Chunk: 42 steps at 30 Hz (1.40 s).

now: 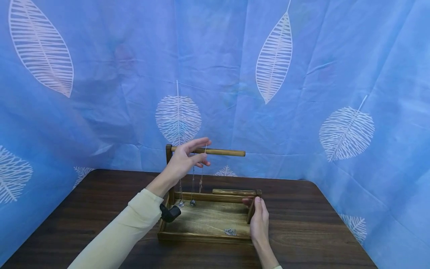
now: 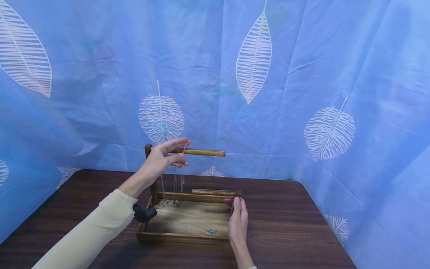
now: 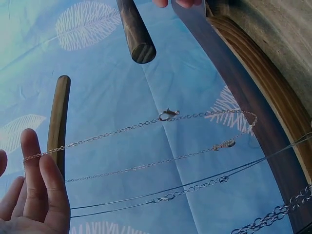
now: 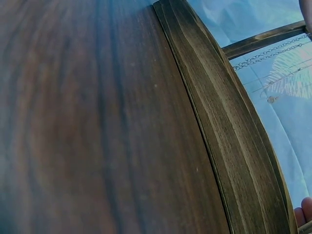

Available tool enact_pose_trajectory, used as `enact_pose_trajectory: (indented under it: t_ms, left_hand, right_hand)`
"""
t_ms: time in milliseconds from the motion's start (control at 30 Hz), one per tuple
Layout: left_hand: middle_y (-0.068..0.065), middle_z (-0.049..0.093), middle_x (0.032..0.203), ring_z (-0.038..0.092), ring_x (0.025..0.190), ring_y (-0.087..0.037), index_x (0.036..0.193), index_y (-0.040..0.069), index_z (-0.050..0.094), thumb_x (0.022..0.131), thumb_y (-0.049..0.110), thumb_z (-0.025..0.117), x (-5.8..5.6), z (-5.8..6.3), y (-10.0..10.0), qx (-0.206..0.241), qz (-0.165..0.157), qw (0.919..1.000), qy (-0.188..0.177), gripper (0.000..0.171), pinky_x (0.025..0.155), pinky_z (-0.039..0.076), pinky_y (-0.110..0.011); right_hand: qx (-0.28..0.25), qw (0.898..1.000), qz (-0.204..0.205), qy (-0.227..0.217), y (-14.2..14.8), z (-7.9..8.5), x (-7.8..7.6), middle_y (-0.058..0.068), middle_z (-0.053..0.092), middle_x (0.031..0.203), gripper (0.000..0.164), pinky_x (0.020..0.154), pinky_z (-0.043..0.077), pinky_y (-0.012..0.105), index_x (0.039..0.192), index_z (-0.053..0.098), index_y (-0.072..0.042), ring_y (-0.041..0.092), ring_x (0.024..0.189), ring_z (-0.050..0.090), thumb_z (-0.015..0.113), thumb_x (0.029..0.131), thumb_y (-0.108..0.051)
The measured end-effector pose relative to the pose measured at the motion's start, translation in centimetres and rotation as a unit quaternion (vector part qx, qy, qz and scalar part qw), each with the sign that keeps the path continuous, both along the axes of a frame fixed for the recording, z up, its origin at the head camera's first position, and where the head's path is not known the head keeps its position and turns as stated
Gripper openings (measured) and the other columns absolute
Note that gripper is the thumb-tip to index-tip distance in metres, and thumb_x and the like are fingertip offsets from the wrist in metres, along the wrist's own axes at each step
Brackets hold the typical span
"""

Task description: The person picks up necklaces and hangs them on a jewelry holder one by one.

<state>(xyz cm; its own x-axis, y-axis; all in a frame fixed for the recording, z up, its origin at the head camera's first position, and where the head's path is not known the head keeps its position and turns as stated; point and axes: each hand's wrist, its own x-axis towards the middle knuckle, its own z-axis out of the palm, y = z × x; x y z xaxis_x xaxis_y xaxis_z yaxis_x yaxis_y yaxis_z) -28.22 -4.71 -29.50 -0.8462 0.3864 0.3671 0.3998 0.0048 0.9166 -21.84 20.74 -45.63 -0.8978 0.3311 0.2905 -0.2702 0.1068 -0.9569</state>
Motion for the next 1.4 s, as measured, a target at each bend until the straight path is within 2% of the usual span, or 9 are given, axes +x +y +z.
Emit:
enact_pose_trajectory:
  t_ms: [167, 333, 567, 800, 1100, 1400]
  left_hand:
    - [-0.008, 0.053, 0.147, 0.072, 0.093, -0.027, 0.15, 0.015, 0.048, 0.103, 0.008, 0.059, 0.2, -0.2, -0.2, -0.001, -0.008, 1.0, -0.001, 0.049, 0.085, 0.056, -0.044]
    - [-0.007, 0.055, 0.143, 0.071, 0.098, -0.026, 0.147, 0.016, 0.052, 0.102, 0.012, 0.061, 0.6, -0.5, -0.4, -0.012, -0.011, 0.9999, -0.001, 0.045, 0.087, 0.055, -0.045]
    - [-0.004, 0.057, 0.141, 0.069, 0.107, -0.024, 0.143, 0.012, 0.056, 0.103, 0.01, 0.06, 1.1, -1.3, -0.4, -0.032, -0.018, 0.9993, -0.004, 0.04, 0.093, 0.054, -0.046]
    - [-0.007, 0.058, 0.141, 0.066, 0.115, -0.025, 0.139, 0.012, 0.06, 0.102, 0.012, 0.061, 1.6, -2.3, -0.4, -0.047, -0.013, 0.9987, -0.012, 0.037, 0.098, 0.052, -0.045]
    - [-0.007, 0.059, 0.139, 0.061, 0.122, -0.024, 0.139, 0.014, 0.06, 0.101, 0.014, 0.063, 1.9, -5.1, -0.1, -0.05, -0.014, 0.997, -0.058, 0.038, 0.102, 0.049, -0.045]
    - [-0.008, 0.063, 0.133, 0.059, 0.123, -0.029, 0.136, 0.011, 0.063, 0.101, 0.012, 0.063, 1.6, -8.2, 0.3, -0.047, -0.006, 0.9955, -0.083, 0.035, 0.1, 0.05, -0.049]
  right_hand:
    - [0.005, 1.0, -0.002, -0.003, 0.1, -0.1, 0.0, 0.02, 0.066, 0.117, 0.057, 0.099, 0.042, 0.03, 0.126, 0.057, 0.002, 0.026, 0.116, 0.056, 0.023, 0.112, -0.042]
    - [0.003, 1.0, -0.001, -0.004, 0.1, -0.1, 0.1, 0.02, 0.066, 0.118, 0.058, 0.099, 0.042, 0.03, 0.126, 0.057, 0.002, 0.026, 0.116, 0.056, 0.023, 0.112, -0.042]
    - [-0.004, 1.0, 0.0, -0.008, 0.1, -0.1, 0.1, 0.021, 0.065, 0.118, 0.057, 0.101, 0.043, 0.035, 0.127, 0.057, 0.002, 0.025, 0.116, 0.056, 0.023, 0.112, -0.042]
    - [-0.003, 1.0, -0.001, -0.005, 0.1, -0.1, 0.0, 0.021, 0.065, 0.118, 0.057, 0.101, 0.043, 0.033, 0.126, 0.057, 0.003, 0.026, 0.117, 0.057, 0.023, 0.112, -0.041]
    - [-0.009, 1.0, 0.002, -0.006, 0.0, 0.1, 0.1, 0.021, 0.065, 0.119, 0.057, 0.104, 0.041, 0.041, 0.127, 0.057, 0.002, 0.026, 0.117, 0.056, 0.024, 0.112, -0.042]
    - [-0.001, 1.0, 0.0, -0.007, 0.0, 0.2, 0.1, 0.019, 0.066, 0.119, 0.057, 0.102, 0.042, 0.035, 0.127, 0.058, 0.001, 0.026, 0.118, 0.056, 0.023, 0.112, -0.042]
